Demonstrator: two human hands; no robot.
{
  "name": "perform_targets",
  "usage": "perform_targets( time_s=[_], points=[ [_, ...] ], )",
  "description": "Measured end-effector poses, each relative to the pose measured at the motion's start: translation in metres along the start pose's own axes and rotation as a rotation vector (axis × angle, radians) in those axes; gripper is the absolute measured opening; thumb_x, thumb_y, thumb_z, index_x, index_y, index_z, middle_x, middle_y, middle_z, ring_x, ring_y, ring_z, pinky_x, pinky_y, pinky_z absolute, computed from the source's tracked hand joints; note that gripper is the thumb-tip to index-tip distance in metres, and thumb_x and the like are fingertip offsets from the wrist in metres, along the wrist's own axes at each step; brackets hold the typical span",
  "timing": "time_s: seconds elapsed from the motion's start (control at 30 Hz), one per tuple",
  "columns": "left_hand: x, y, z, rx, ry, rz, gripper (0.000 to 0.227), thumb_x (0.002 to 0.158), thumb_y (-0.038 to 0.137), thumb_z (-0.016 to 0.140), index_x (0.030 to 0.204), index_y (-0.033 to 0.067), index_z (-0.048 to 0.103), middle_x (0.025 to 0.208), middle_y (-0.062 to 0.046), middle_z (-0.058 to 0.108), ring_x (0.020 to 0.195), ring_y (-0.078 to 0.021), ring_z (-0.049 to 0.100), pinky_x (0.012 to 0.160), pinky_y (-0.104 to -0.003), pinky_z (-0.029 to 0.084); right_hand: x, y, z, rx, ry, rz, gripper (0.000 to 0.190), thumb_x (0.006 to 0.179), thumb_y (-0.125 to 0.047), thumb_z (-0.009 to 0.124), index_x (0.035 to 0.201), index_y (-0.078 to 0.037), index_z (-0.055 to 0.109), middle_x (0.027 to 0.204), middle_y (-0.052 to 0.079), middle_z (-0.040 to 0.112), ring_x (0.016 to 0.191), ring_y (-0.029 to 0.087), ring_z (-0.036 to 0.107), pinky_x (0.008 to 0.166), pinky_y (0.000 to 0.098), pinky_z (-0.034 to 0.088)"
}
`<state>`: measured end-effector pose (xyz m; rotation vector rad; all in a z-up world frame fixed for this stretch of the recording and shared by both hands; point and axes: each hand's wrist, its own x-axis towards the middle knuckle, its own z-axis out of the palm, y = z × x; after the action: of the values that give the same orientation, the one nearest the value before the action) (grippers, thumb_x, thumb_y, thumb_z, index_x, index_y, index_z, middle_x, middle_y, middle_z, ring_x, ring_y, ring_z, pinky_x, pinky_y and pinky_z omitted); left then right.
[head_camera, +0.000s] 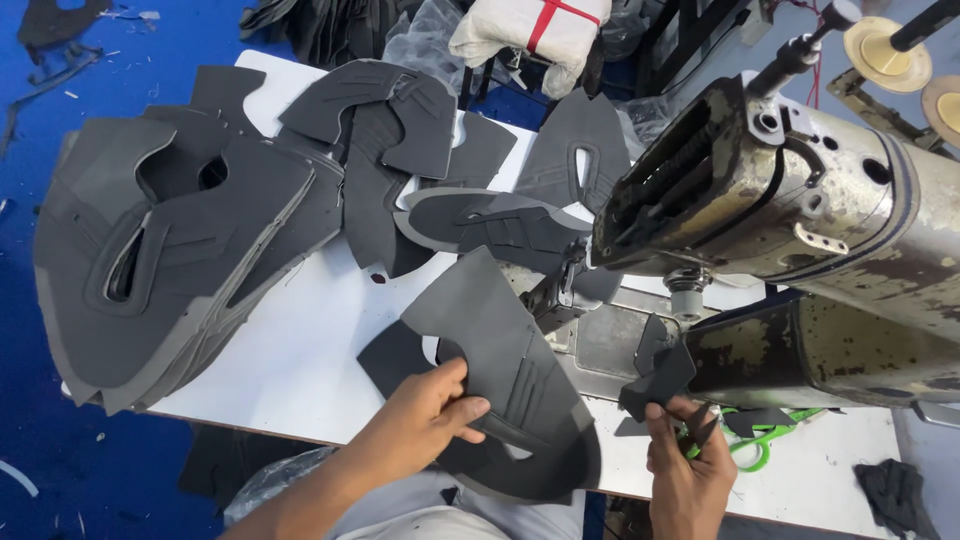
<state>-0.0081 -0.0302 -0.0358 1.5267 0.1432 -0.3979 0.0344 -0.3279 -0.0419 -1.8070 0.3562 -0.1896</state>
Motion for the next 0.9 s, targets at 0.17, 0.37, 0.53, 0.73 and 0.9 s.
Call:
perform_targets(
  time_s=[0.17,0.37,0.53,0.73,0.9],
  points=[
    [0.002,0.005,0.009,-0.022,-0.061,0.069,0.028,0.102,0.017,0.062,0.092,-0.0005,0.042,0.067,0.001,0.041,0.062,-0.0045,0.049,0.072,-0.030,0.067,-0.007,-0.010,-0.002,0.063,0.036,-0.042,0.020,0.089,-0.008,0.076,0.107,-0.002,0.069,0.076,-0.001,0.064,0.057,0.006,0.050,0.047,0.0222,0.037],
    [0.013,-0.012,0.030,-0.093,0.003,0.045,0.038,0.099,0.014,0.061,0.129,-0.0038,0.047,0.067,-0.001,0.042,0.058,-0.0064,0.046,0.065,-0.030,0.066,-0.016,-0.017,-0.006,0.042,0.032,-0.038,0.015,0.095,-0.006,0.075,0.108,0.001,0.070,0.072,0.003,0.059,0.059,0.006,0.049,0.051,0.0222,0.036],
    [0.015,-0.019,0.037,-0.126,-0.023,0.061,0.039,0.101,0.010,0.059,0.131,-0.0108,0.047,0.072,-0.001,0.047,0.062,-0.0049,0.053,0.067,-0.028,0.066,-0.033,-0.038,0.007,-0.022,0.016,-0.028,0.013,0.094,-0.003,0.073,0.106,0.001,0.068,0.081,0.003,0.065,0.060,0.007,0.054,0.051,0.0219,0.039],
    [0.015,-0.031,0.041,-0.150,-0.033,0.020,0.050,0.103,0.011,0.055,0.146,-0.0082,0.039,0.080,-0.001,0.057,0.076,-0.0066,0.073,0.070,-0.029,0.061,-0.052,-0.038,0.032,-0.044,-0.083,0.143,0.020,0.088,-0.003,0.076,0.103,-0.003,0.063,0.086,0.001,0.067,0.061,0.004,0.053,0.050,0.0199,0.039],
    [0.016,-0.036,0.042,-0.238,-0.058,0.047,0.031,0.107,0.013,0.048,0.127,-0.0105,0.051,0.083,-0.002,0.050,0.078,-0.0082,0.062,0.079,-0.033,0.065,-0.060,-0.024,0.050,0.009,-0.290,0.079,0.017,0.086,-0.003,0.077,0.098,-0.004,0.065,0.079,-0.003,0.064,0.055,0.003,0.048,0.046,0.0200,0.035]
  ],
)
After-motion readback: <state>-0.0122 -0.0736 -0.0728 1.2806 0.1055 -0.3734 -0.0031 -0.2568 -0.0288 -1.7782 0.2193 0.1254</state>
